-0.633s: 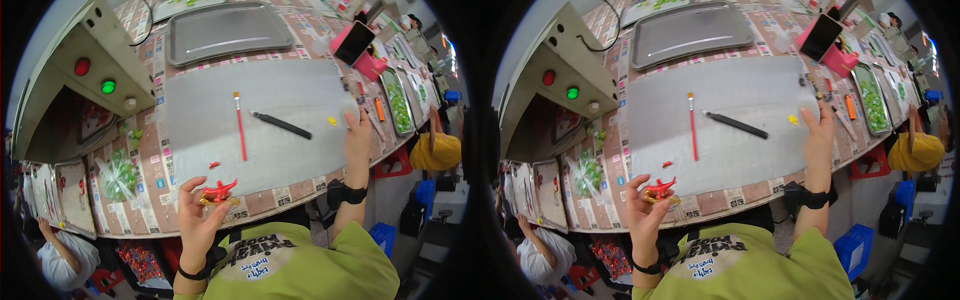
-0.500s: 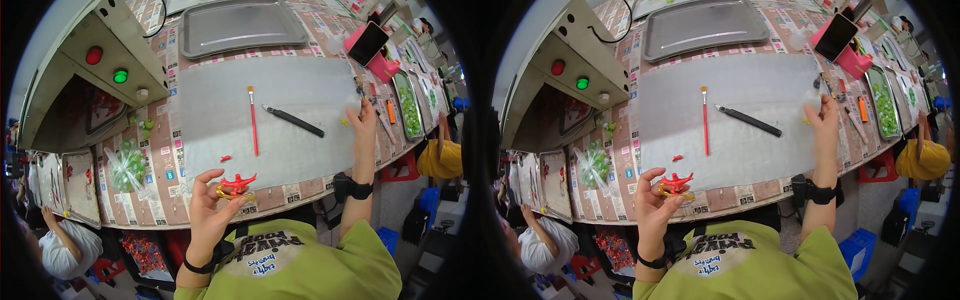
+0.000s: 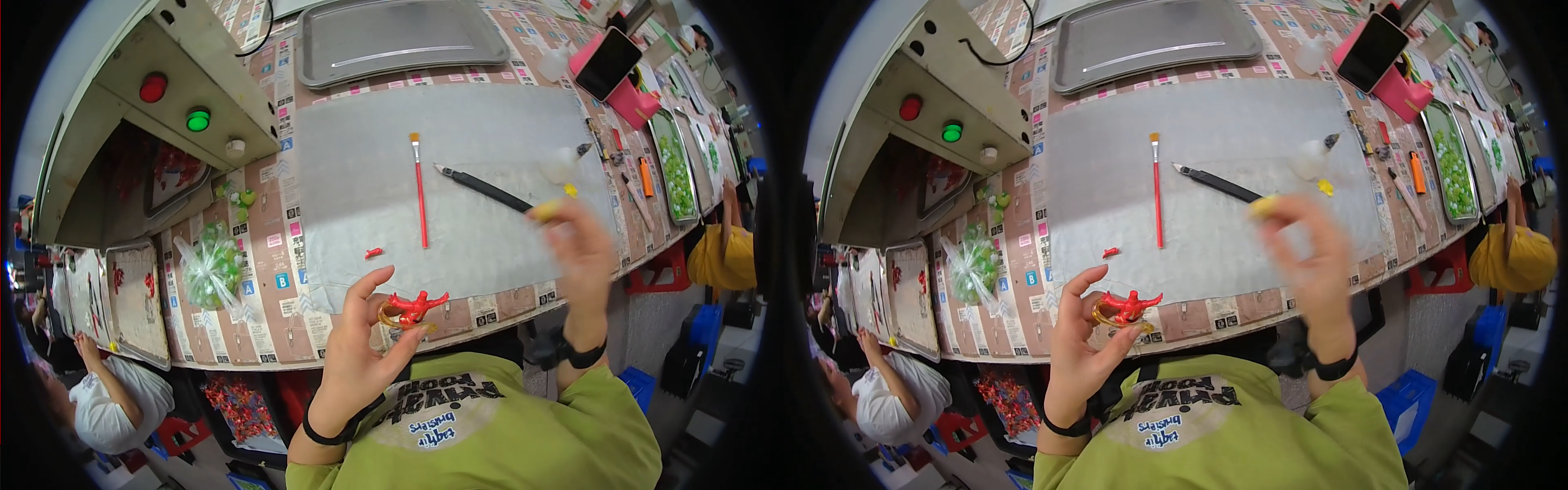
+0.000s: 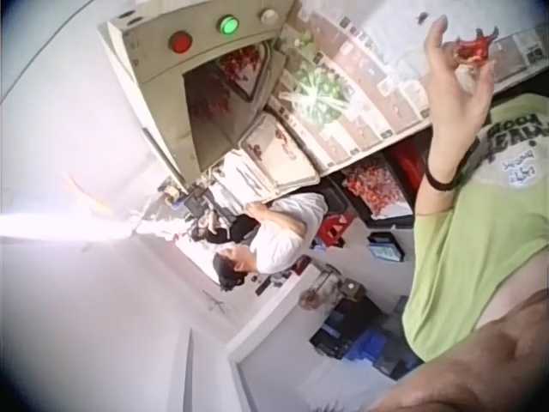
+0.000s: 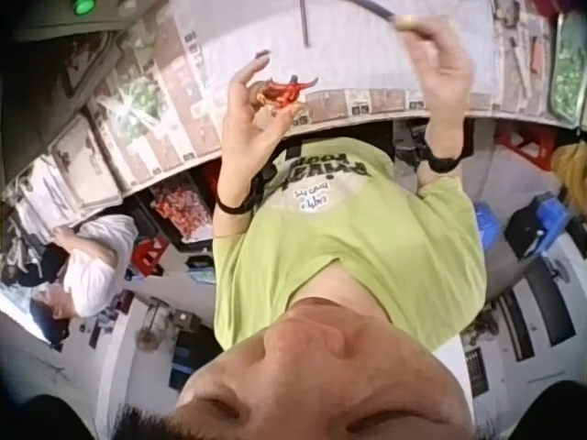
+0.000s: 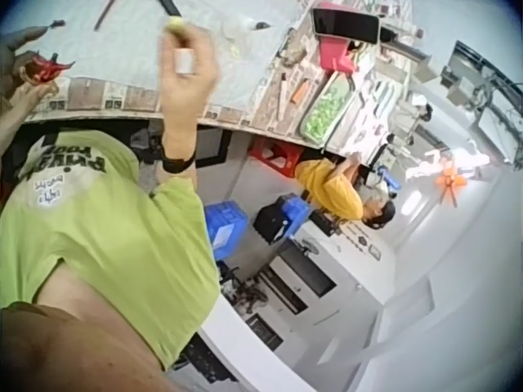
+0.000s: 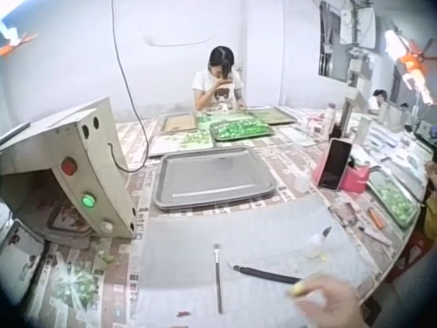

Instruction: Assemble small red and yellow plastic components for a toy or figurine at a manufacturing workbench.

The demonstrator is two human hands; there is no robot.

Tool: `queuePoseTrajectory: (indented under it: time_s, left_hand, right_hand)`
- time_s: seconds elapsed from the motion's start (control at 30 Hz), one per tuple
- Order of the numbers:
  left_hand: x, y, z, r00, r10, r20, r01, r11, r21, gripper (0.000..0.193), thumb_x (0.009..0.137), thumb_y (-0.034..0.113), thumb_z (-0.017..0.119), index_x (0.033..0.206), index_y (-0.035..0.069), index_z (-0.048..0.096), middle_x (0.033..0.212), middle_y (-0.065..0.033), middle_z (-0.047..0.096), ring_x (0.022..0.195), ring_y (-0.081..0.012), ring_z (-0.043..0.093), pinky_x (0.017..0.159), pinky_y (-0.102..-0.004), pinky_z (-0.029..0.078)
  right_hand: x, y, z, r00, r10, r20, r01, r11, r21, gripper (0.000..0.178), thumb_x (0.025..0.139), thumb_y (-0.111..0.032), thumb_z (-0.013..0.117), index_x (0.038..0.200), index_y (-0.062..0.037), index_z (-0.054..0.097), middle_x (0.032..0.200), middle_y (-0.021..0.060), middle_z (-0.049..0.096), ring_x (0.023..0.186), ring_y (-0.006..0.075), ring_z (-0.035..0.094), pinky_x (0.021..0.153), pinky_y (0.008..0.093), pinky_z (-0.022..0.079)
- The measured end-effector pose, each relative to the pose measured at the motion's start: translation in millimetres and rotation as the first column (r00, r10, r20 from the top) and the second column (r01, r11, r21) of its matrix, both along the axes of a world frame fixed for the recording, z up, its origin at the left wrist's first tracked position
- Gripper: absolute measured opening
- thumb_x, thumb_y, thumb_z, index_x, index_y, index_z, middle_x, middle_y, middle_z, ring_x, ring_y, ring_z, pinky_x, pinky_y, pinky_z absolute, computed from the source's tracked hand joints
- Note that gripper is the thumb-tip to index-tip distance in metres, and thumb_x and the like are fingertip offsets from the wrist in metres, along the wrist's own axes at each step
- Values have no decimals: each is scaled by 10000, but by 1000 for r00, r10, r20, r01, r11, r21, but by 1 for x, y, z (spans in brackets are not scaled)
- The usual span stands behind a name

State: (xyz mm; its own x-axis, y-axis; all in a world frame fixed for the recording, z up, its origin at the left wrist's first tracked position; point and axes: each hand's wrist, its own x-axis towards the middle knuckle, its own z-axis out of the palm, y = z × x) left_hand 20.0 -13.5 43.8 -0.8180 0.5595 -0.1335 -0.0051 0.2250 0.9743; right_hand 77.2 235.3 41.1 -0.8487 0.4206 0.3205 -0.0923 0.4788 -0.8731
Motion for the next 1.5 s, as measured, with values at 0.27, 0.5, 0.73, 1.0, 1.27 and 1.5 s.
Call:
queuePoseTrajectory:
  time_s: [0.27, 0.5, 0.73, 1.0, 1.27, 1.5]
  left_hand:
    - [-1, -3, 4, 997, -73, 12, 72, 997, 18, 650, 726, 46, 688, 1258, 11, 315, 881, -109, 606, 822, -159, 603, 743, -267, 465]
    - [-1, -9, -6, 993, -24, 114, 4, 985, 171, 463, 726, 30, 686, 1127, -27, 461, 910, -87, 611, 873, -142, 594, 805, -265, 460]
    - [0, -2, -8, 974, -99, 203, 62, 981, 182, 377, 725, 27, 687, 1058, -27, 517, 1024, -85, 570, 955, -148, 557, 839, -273, 444]
    - [0, -11, -11, 964, 75, 253, -145, 952, 268, 547, 703, -42, 661, 1192, -11, 418, 1000, -74, 562, 942, -149, 552, 837, -271, 440]
    - [-6, -6, -14, 975, 89, 205, -147, 946, 289, 604, 726, -18, 651, 1259, -28, 367, 1022, -87, 565, 971, -151, 543, 838, -263, 440]
    - [-1, -4, -17, 959, 148, 244, -221, 925, 310, 603, 716, -37, 648, 1254, -24, 376, 1019, -93, 574, 964, -167, 554, 832, -280, 450]
  right_hand:
    - [-18, -59, 2, 763, 615, 200, -458, 732, -504, 168, 749, -60, 655, 893, 10, 606, 830, 66, 610, 797, 132, 568, 702, 257, 441]
    - [-14, -62, -3, 780, 605, 158, -421, 694, -584, 145, 776, -96, 651, 860, 6, 592, 748, 38, 595, 678, 84, 550, 635, 234, 437]
    - [-8, -50, 2, 808, 553, 205, -359, 737, -572, 133, 769, -47, 646, 876, 15, 595, 807, 42, 601, 747, 99, 558, 700, 239, 439]
    - [2, 44, 0, 987, -100, 129, 116, 985, -127, 190, 794, -77, 618, 974, -18, 601, 832, 23, 620, 754, 82, 570, 701, 229, 462]
    - [30, 225, -28, 748, -641, 172, 381, 628, 679, 241, 746, -64, 566, 980, -25, 612, 867, 165, 619, 794, 288, 601, 733, 351, 467]
    - [14, 207, -27, 735, -652, 184, 306, 561, 769, 266, 737, -79, 579, 999, -35, 590, 902, 168, 600, 785, 298, 586, 723, 358, 460]
